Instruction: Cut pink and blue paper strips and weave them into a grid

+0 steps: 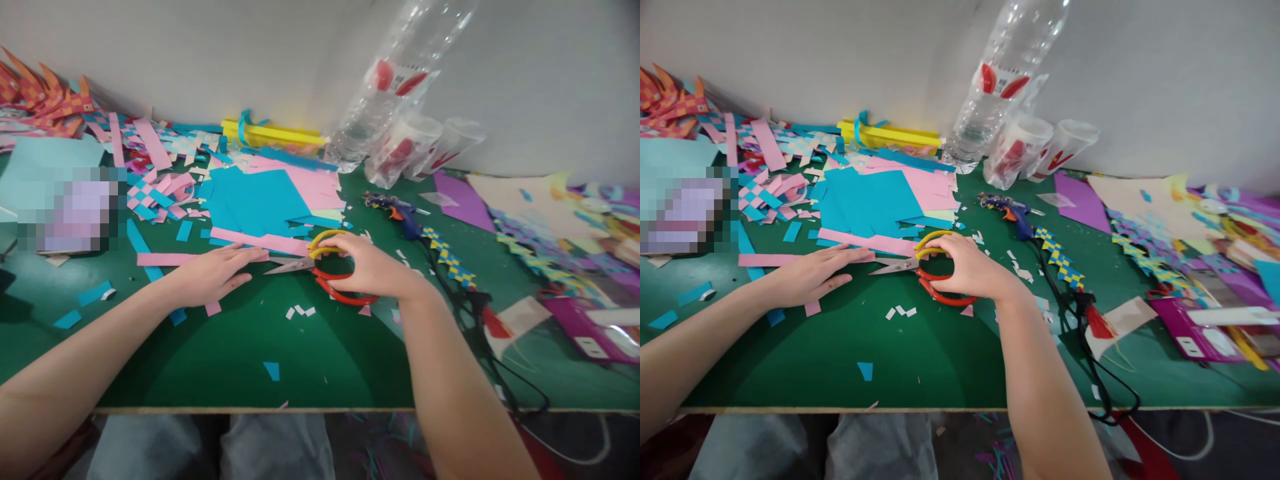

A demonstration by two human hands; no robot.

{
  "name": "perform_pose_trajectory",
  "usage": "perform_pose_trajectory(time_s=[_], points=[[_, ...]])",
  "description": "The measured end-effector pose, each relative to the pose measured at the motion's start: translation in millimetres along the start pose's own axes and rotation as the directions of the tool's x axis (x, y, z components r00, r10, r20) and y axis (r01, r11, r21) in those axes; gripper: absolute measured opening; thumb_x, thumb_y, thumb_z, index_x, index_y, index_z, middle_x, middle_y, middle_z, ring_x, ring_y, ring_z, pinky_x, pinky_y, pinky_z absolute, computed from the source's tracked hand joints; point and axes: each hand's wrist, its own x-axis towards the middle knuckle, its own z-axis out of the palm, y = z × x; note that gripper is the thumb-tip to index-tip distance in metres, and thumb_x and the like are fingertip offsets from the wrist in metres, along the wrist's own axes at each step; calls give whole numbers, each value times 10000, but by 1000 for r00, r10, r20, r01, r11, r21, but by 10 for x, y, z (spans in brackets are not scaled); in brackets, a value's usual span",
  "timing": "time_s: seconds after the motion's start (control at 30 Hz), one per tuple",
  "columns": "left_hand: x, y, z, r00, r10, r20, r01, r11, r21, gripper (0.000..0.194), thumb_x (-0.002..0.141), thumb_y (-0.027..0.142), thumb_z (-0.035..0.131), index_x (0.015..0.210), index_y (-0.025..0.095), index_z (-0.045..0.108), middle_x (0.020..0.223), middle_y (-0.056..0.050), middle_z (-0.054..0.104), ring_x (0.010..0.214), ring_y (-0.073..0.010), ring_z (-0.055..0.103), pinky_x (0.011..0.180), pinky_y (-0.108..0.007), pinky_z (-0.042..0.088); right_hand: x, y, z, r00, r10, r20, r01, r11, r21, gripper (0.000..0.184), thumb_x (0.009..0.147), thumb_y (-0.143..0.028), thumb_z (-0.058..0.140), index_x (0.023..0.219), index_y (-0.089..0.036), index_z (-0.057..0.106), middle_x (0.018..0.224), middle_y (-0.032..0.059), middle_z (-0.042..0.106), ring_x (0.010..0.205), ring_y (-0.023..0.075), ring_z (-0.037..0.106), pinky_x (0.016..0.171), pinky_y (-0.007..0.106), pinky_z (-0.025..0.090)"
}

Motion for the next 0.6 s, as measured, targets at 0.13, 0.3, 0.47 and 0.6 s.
perform_pose_trajectory(time_s=[0.13,0.3,0.47,0.6], points=[[-7,-16,19,1000,-21,-2,21,999,26,464,1018,322,347,1478,265,341,1516,-44,435,1387,-235,409,1085,-390,395,-7,1,-22,1000,7,4,-7,1000,-7,403,727,-296,666,1127,-276,616,1264,56,619,1188,285,574,1055,512,441],[-7,-31,29,1000,16,25,-18,997,76,464,1025,356,352,1480,269,348,1548,-33,386,1430,-230,341,1140,-384,323,-23,36,-26,1000,12,13,-12,1000,-16,398,734,-308,676,1128,-293,620,1276,55,614,1193,299,574,1017,518,476],[8,-19,37,999,41,30,-44,994,101,493,1023,354,373,1502,262,302,1569,-29,348,1461,-223,273,1177,-385,255,-9,4,6,999,-27,36,26,999,34,405,755,-294,654,1157,-278,603,1320,57,582,1214,266,556,1056,500,446],[25,-1,43,999,48,20,-49,995,92,490,1017,327,384,1493,243,312,1549,-38,385,1453,-216,295,1170,-374,271,10,-25,41,999,-10,47,9,1000,20,395,760,-304,656,1150,-269,597,1317,67,576,1217,267,553,1064,513,425]])
